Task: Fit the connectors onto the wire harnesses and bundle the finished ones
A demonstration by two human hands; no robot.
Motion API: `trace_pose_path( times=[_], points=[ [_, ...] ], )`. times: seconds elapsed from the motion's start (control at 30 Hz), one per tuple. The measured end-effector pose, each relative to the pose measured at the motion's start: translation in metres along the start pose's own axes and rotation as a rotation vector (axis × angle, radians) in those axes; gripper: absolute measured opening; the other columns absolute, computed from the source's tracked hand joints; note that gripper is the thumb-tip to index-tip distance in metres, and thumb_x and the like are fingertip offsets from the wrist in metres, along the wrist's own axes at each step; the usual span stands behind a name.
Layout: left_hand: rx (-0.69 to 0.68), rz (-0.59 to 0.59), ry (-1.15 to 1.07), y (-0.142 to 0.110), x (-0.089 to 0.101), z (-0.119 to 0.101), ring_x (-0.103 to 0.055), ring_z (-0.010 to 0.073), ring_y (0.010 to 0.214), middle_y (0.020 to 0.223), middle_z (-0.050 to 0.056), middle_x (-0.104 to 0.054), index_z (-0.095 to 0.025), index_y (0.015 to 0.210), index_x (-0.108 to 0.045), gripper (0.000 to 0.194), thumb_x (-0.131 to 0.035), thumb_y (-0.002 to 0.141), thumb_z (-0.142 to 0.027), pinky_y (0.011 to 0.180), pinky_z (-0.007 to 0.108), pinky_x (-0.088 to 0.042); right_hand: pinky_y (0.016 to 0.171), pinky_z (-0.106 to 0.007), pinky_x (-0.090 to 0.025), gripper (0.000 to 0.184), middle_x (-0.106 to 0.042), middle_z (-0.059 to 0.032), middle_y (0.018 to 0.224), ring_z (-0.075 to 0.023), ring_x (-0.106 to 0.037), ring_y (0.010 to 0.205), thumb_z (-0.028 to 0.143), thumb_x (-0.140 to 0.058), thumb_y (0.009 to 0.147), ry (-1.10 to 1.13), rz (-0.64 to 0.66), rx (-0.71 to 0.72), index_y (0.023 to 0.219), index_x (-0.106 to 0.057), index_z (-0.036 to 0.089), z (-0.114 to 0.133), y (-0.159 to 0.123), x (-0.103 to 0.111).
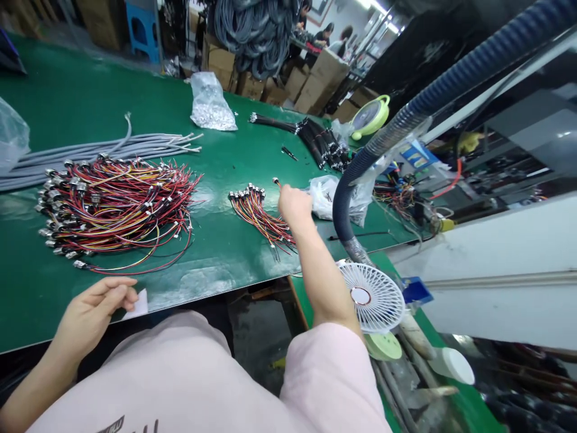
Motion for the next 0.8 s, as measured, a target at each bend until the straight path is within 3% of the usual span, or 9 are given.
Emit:
trace_pose_path(
  times=[0.13,0.2,0.37,0.4,0.47,0.53,0.6,0.7,0.8],
  points=[
    [0.008,-0.004,0.031,-0.002,0.0,0.0,-0.063,0.0151,0.062,0.071,0.003,-0.068,-0.016,0.091,-0.066,0.035,-0.067,0.08,-0.049,0.063,0.026,-0.055,0.076,-0.031,-0.046,0.037,-0.07,-0.0247,0.096,-0.0266,-0.069,0.092,0.025,-0.035,0.099,0.031,0.076,0.025,0.107,-0.064,0.004,0.029,0.017,-0.048],
    [0.015,-0.007,0.04,-0.004,0.001,-0.001,-0.063,0.0146,0.062,0.07,0.003,-0.068,-0.016,0.09,-0.066,0.034,-0.067,0.08,-0.048,0.063,0.026,-0.055,0.076,-0.031,-0.047,0.037,-0.07,-0.024,0.094,-0.0265,-0.068,0.091,0.028,-0.039,0.098,0.045,0.108,0.072,0.1,-0.067,0.004,0.038,0.013,-0.06],
    [0.031,-0.002,0.097,-0.015,0.0,-0.003,-0.066,0.015,0.066,0.073,0.004,-0.07,-0.015,0.091,-0.068,0.029,-0.066,0.079,-0.042,0.066,0.025,-0.055,0.086,-0.042,-0.044,0.042,-0.063,-0.0267,0.114,-0.0326,-0.059,0.108,0.028,-0.031,0.099,0.086,0.013,0.22,0.11,-0.064,0.004,0.061,-0.016,-0.035],
    [0.026,0.012,0.11,-0.017,-0.002,-0.004,-0.066,0.0152,0.067,0.073,0.004,-0.07,-0.015,0.092,-0.068,0.028,-0.065,0.08,-0.04,0.065,0.025,-0.055,0.088,-0.041,-0.043,0.04,-0.065,-0.0225,0.113,-0.0302,-0.059,0.107,0.029,-0.033,0.099,0.134,-0.018,0.296,0.111,-0.065,0.008,0.076,-0.027,-0.026],
    [0.004,0.031,0.151,-0.018,-0.004,-0.007,-0.067,0.0159,0.069,0.075,0.004,-0.072,-0.015,0.092,-0.068,0.027,-0.064,0.08,-0.038,0.067,0.026,-0.054,0.09,-0.036,-0.043,0.031,-0.068,-0.0151,0.104,-0.0249,-0.059,0.1,0.03,-0.042,0.097,0.38,-0.103,0.61,0.104,-0.067,0.013,0.126,-0.065,-0.001],
    [-0.032,0.012,0.25,-0.018,-0.002,-0.011,-0.066,0.0156,0.068,0.076,0.004,-0.072,-0.015,0.09,-0.069,0.025,-0.062,0.081,-0.037,0.066,0.026,-0.053,0.086,-0.032,-0.043,0.026,-0.069,-0.0097,0.097,-0.0211,-0.059,0.094,0.032,-0.047,0.096,0.572,-0.038,0.979,0.1,-0.068,0.016,0.185,-0.12,0.01],
    [-0.089,-0.054,0.388,-0.018,0.008,-0.02,-0.064,0.0153,0.065,0.075,0.004,-0.071,-0.015,0.089,-0.07,0.024,-0.06,0.083,-0.037,0.063,0.026,-0.051,0.08,-0.033,-0.042,0.022,-0.068,-0.0085,0.094,-0.0212,-0.056,0.089,0.032,-0.052,0.094,0.568,0.005,1.215,0.098,-0.068,0.017,0.237,-0.171,0.011],
    [-0.274,-0.21,0.693,-0.019,0.029,-0.044,-0.063,0.0194,0.077,0.084,0.007,-0.072,-0.016,0.094,-0.07,0.023,-0.057,0.087,-0.034,0.073,0.032,-0.051,0.081,-0.037,-0.039,0.021,-0.066,-0.0127,0.1,-0.0252,-0.052,0.095,0.022,-0.049,0.093,0.464,-0.108,1.286,0.104,-0.065,0.013,0.296,-0.209,0.009],
    [-0.454,-0.282,1.051,-0.015,0.039,-0.062,-0.057,0.0292,0.108,0.114,0.013,-0.068,-0.015,0.109,-0.067,0.026,-0.056,0.088,-0.026,0.094,0.046,-0.045,0.085,-0.039,-0.037,0.027,-0.065,-0.0133,0.099,-0.0253,-0.05,0.095,0.018,-0.038,0.097,0.453,-0.201,1.345,0.107,-0.062,0.011,0.332,-0.227,0.009]
  ],
)
Point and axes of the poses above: each hand's wrist, its own y-axis towards the middle knuckle, its own x-axis out of the back of the hand, z = x × y, the point moved 10 cm from there along y, towards the middle knuckle
